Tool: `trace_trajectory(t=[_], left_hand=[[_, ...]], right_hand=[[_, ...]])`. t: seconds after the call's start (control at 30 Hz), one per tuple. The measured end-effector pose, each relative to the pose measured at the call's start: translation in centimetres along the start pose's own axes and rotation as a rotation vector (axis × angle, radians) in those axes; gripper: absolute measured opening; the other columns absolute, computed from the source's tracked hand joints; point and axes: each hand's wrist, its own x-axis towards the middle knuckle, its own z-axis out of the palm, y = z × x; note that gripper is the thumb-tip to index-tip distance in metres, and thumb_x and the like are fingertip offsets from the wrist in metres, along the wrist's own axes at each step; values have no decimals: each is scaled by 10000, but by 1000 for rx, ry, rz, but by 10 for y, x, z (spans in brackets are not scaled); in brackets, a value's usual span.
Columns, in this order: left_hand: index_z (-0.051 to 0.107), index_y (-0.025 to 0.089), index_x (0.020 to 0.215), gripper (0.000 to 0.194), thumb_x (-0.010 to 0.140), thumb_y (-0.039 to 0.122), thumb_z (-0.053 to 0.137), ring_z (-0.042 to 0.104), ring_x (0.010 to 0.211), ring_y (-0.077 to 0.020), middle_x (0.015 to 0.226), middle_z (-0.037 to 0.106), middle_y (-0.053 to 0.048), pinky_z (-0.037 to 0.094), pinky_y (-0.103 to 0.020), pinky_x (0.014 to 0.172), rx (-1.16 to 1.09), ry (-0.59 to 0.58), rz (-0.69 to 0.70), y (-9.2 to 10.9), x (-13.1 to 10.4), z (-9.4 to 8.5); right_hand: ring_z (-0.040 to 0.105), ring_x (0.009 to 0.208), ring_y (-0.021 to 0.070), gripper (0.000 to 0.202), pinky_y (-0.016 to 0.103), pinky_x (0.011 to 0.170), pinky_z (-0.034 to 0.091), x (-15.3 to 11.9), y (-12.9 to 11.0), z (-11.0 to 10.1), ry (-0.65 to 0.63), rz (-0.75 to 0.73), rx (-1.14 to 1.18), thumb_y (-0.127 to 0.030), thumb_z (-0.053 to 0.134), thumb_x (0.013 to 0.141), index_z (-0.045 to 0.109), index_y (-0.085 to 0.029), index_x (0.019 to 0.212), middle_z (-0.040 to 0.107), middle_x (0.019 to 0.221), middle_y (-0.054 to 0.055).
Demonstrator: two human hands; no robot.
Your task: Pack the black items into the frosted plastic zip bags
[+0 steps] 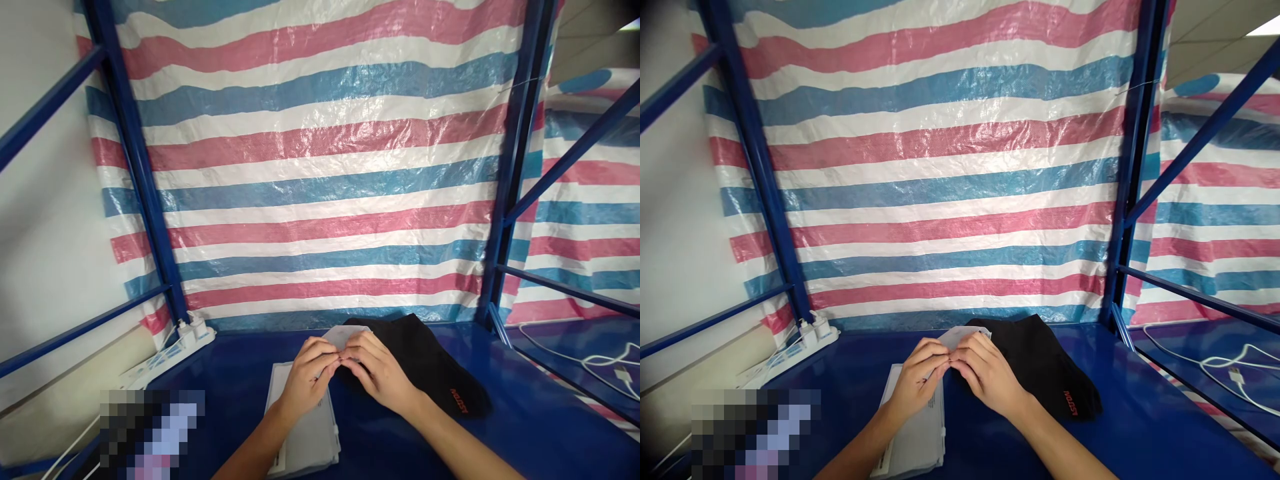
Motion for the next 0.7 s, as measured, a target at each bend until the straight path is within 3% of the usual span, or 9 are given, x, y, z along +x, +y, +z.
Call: trace_trajectory(t=[0.23,0.5,0.6,0.7], left_hand=[[842,265,1085,228,1089,285,615,694,1016,-264,1043,805,-78,562,-416,914,-51,173,-167,-2,6,-6],[864,242,1028,346,1002,549,708,705,1084,-287,1077,805,-85,552,-403,974,-94,474,-524,-38,-1,-14],[859,205,1055,485,899,657,778,698,831,-224,861,761,-50,555,-321,757,-251,546,-722,-54,-5,-16],[831,158,1031,580,746,658,898,529,576,-120,632,584,37,410,-228,518,-445,796,-921,-71,-4,-32]], right_hand=[[636,1196,301,165,492,1018,551,-3,33,-4,19,101,-99,-235,498,1123,658,-256,1156,674,1177,108],[653,1114,309,187,526,990,574,-14,78,-8,52,205,-215,-258,490,1123,674,-243,1149,683,1149,108],[661,1174,315,228,534,1034,583,-18,75,-6,49,216,-186,-284,500,1121,657,-265,1285,693,1221,111],[658,1239,322,304,545,1078,583,-23,68,-4,41,247,-159,-311,526,1111,604,-277,1403,687,1289,117]])
